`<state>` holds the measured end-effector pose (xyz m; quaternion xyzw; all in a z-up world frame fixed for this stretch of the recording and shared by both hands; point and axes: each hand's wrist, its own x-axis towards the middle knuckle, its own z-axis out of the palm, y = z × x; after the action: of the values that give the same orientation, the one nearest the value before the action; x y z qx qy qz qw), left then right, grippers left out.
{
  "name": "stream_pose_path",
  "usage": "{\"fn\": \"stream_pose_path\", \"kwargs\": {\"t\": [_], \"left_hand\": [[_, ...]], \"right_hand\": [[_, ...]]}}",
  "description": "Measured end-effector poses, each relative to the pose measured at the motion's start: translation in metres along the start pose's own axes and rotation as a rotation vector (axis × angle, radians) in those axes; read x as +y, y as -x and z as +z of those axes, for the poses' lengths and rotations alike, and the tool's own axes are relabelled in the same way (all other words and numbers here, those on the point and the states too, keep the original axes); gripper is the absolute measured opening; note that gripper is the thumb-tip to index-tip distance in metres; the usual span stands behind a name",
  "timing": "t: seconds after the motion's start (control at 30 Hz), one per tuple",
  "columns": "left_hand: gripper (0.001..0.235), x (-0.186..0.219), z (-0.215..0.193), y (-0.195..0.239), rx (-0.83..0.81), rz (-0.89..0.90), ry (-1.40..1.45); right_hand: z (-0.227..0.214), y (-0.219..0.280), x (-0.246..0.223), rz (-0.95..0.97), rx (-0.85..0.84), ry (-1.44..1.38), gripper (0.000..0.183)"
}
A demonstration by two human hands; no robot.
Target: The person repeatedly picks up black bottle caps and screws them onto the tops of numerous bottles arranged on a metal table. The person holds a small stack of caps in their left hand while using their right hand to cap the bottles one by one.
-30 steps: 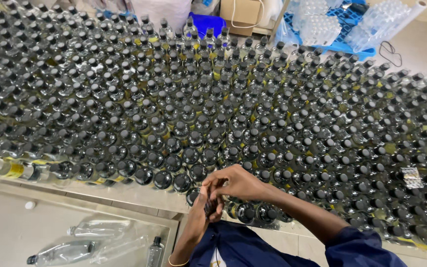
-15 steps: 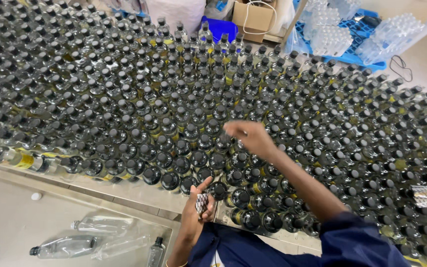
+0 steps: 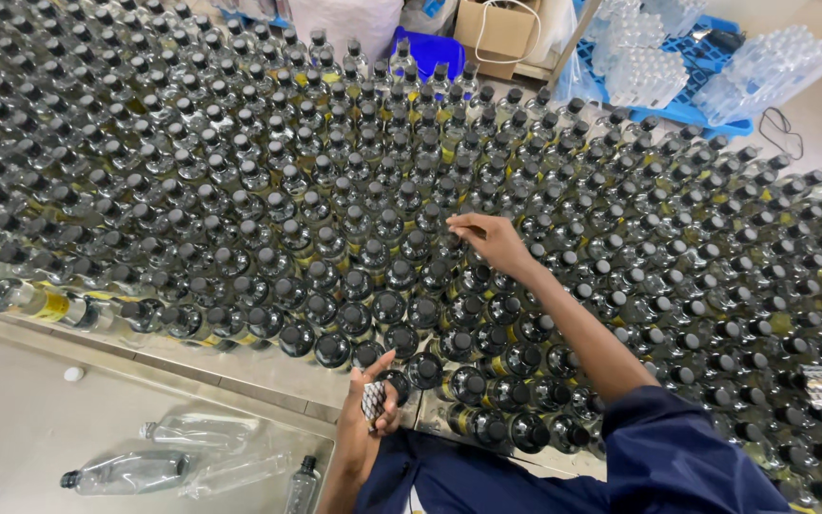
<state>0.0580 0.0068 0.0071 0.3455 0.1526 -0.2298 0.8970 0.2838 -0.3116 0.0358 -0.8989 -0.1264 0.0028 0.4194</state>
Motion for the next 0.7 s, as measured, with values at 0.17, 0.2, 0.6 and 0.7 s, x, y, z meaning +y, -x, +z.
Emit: {"fn": "stream_pose_path", "kwargs": {"t": [0.17, 0.2, 0.6, 0.7], "left_hand": [[0.082, -0.001, 0.002, -0.004, -0.005, -0.018, 0.011], [0.083, -0.002, 0.002, -0.006, -0.009, -0.023, 0.016], [0.08, -0.004, 0.003, -0.009, -0.04, -0.021, 0.011], [0.08, 0.001, 0.013, -0.005, -0.028, -0.025, -0.007]], "right_hand": [[-0.01, 0.0, 0.013, -0.019, -0.124, 0.048, 0.02], [-0.009, 0.0, 0.018, -0.054, -0.162, 0.09, 0.02], [-0.008, -0.006, -0.003, 0.063, -0.31, 0.333, 0.043], [-0.007, 0.018, -0.054, 0.049, -0.237, 0.429, 0.041]]}}
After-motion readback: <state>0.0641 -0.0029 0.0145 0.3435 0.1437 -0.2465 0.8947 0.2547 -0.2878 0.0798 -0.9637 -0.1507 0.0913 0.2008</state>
